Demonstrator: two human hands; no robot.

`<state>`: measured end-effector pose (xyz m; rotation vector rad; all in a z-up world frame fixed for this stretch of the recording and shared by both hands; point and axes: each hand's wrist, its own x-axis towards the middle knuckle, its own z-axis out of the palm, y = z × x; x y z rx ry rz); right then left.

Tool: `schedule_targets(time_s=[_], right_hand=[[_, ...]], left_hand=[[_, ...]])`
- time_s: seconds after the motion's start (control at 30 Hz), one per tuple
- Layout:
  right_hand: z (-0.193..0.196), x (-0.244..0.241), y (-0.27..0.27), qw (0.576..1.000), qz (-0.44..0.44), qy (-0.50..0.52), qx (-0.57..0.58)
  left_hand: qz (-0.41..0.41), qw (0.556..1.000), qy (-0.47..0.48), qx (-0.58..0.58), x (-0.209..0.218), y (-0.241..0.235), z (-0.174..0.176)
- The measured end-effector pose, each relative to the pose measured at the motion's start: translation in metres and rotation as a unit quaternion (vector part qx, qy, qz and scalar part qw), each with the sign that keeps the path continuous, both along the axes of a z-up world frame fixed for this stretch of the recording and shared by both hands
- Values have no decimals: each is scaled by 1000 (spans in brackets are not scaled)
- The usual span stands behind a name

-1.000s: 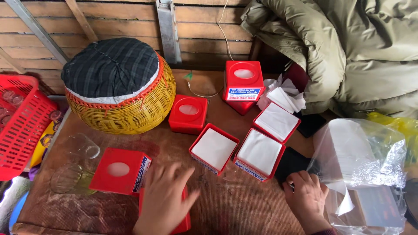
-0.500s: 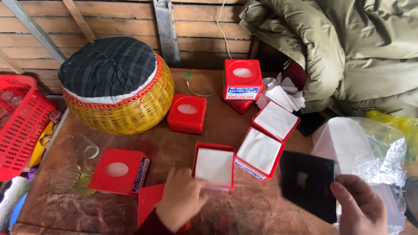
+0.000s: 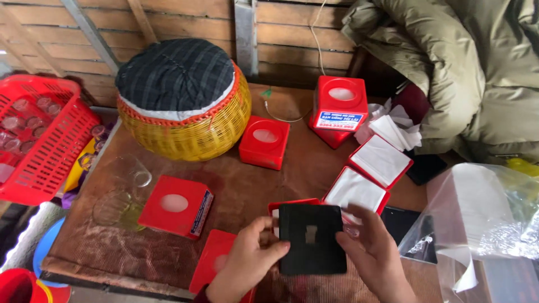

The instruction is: The person takes folded white tissues from a plastic-wrapped stack and places them into small red tissue boxes. They then close the boxes and stack them on the table.

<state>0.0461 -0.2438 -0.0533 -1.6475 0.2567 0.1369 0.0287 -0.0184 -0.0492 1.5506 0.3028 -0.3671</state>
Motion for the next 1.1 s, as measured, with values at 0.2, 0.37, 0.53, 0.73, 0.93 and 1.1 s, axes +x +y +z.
schedule_targets(time_s=[0.2, 0.37, 0.53, 0.73, 0.93, 1.1], right_hand=[[34, 20, 30, 703, 344, -336, -524], [29, 33, 47, 641, 423, -338, -544], [26, 58, 49, 612, 478, -344, -527], [18, 62, 67, 595, 563, -259, -512], [21, 64, 75, 581, 554, -245, -544], [13, 59, 69, 582, 547, -246, -549]], left_hand=[[39, 997, -32, -60, 2, -6, -2], [48, 995, 14, -90, -6, 3, 7], [-75, 872, -296, 382, -41, 38, 16], [-141, 822, -178, 523, -62, 57, -40], [-101, 824, -165, 533, -53, 67, -30], [-100, 817, -185, 537, -49, 65, -30]])
